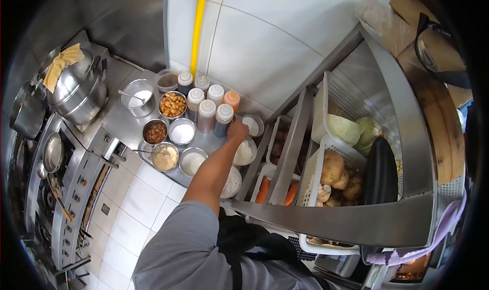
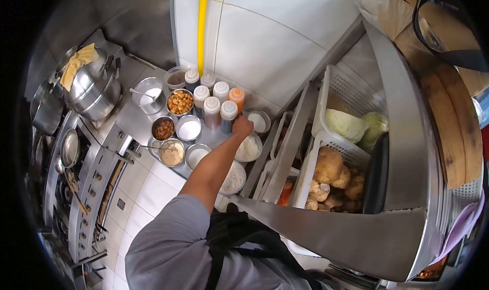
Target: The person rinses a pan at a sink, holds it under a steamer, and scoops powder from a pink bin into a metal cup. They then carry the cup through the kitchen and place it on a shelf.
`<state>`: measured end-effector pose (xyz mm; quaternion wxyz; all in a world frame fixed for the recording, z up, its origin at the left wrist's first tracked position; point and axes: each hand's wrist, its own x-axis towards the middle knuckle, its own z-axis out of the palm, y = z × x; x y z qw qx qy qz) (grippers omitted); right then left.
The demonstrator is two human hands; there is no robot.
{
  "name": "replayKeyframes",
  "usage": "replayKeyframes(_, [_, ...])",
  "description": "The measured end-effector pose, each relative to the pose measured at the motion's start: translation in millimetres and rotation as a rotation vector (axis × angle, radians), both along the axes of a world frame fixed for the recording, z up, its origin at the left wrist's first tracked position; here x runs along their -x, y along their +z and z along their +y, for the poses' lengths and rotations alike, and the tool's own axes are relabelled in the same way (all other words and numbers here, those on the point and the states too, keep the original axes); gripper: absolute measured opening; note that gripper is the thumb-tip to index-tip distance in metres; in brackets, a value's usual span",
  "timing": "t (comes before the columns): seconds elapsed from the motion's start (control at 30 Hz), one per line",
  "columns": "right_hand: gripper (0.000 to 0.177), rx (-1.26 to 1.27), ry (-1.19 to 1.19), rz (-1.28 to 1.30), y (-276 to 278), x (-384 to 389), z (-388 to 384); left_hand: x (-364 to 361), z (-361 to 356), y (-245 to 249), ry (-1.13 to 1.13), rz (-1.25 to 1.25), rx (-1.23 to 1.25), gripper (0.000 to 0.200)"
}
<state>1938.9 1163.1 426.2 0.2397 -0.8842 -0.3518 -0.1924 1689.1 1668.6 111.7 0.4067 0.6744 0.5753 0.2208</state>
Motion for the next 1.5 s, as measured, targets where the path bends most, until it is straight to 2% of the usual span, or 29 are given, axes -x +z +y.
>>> replayKeyframes(0.07, [0.017,0.006,0.014,0.016,-4.8,-0.8,0.1,11.9,-9.4,-6.1,-0.012,0.040,0.064,0.034])
replayKeyframes(0.17, [0.018,0.010,0.037,0.046,-15.0,-2.7,4.7,44.0,-31.8,12.2,-0.099,0.164,0.060,0.035])
replayKeyframes(0.23, [0.018,0.015,0.042,0.067,-18.5,0.5,6.1,68.9,-45.8,19.0,-0.228,0.339,-0.075,0.031])
replayKeyframes(0.27, [0.018,0.019,0.055,0.085,-26.2,0.6,6.4,74.7,-45.3,16.5,-0.217,0.346,-0.075,0.031])
replayKeyframes(0.33, [0.018,0.018,0.078,0.109,-36.2,3.5,12.1,87.0,-42.0,11.3,-0.354,0.344,-0.186,0.027])
replayKeyframes(0.47, [0.019,0.027,0.160,0.196,-71.8,16.5,23.7,92.4,-45.5,25.1,-0.248,0.294,-0.334,0.019])
replayKeyframes(0.57, [0.019,0.059,0.259,0.304,-107.8,39.7,43.7,96.3,-51.7,56.7,-0.166,0.216,-0.390,0.013])
replayKeyframes(0.67, [0.019,0.117,0.380,0.471,-163.0,73.1,66.1,101.8,-52.4,75.6,-0.106,0.141,-0.451,0.013])
replayKeyframes(0.73, [0.019,0.164,0.481,0.592,-197.9,106.1,96.3,114.7,-56.5,101.1,-0.159,0.222,-0.452,0.012])
replayKeyframes(0.77, [0.019,0.199,0.538,0.664,-216.8,128.1,117.6,129.2,-65.2,122.4,-0.074,0.134,-0.486,0.010])
replayKeyframes(0.83, [0.020,0.278,0.676,0.806,-255.4,179.7,157.3,154.5,-58.2,106.3,-0.074,0.140,-0.621,0.008])
replayKeyframes(0.87, [0.020,0.329,0.739,0.871,-273.9,209.7,177.2,181.4,-73.5,118.9,0.038,-0.059,-0.673,0.008])
replayKeyframes(0.9, [0.020,0.391,0.801,0.928,-289.9,238.8,194.1,210.9,-79.2,124.5,-0.023,-0.049,-0.591,0.016])
replayKeyframes(0.93, [0.020,0.453,0.862,0.971,-304.1,269.9,211.6,245.7,-101.9,151.4,0.125,-0.203,-0.532,0.013])
replayKeyframes(0.97, [0.020,0.520,0.925,1.002,-316.5,304.1,230.7,282.6,-115.3,160.6,0.184,-0.279,-0.616,0.009])
replayKeyframes(1.0, [0.020,0.591,0.990,1.022,-327.6,340.4,248.9,316.8,-132.4,172.3,0.250,-0.260,-0.690,0.008])
replayKeyframes(1.03, [0.020,0.661,1.046,1.036,-336.4,378.6,263.6,351.3,-135.2,159.4,0.253,-0.257,-0.771,0.008])
replayKeyframes(1.07, [0.020,0.735,1.103,1.038,-343.5,417.7,279.7,397.0,-158.1,183.1,0.284,-0.242,-0.661,0.009])
replayKeyframes(1.13, [0.020,0.866,1.205,1.031,-356.1,492.2,302.6,473.3,-175.7,164.2,0.399,-0.223,-0.653,0.008])
replayKeyframes(1.2, [0.021,1.001,1.301,1.004,-364.7,564.5,317.3,550.1,-206.5,150.1,0.444,-0.090,-0.611,0.009])
replayKeyframes(1.37, [0.021,1.288,1.482,0.904,-367.7,727.6,323.1,704.1,-337.7,126.1,0.868,0.011,-0.538,0.009])
replayKeyframes(1.5, [0.021,1.488,1.545,0.797,-372.2,829.3,321.7,775.9,-443.2,103.4,1.226,0.015,-0.457,0.012])
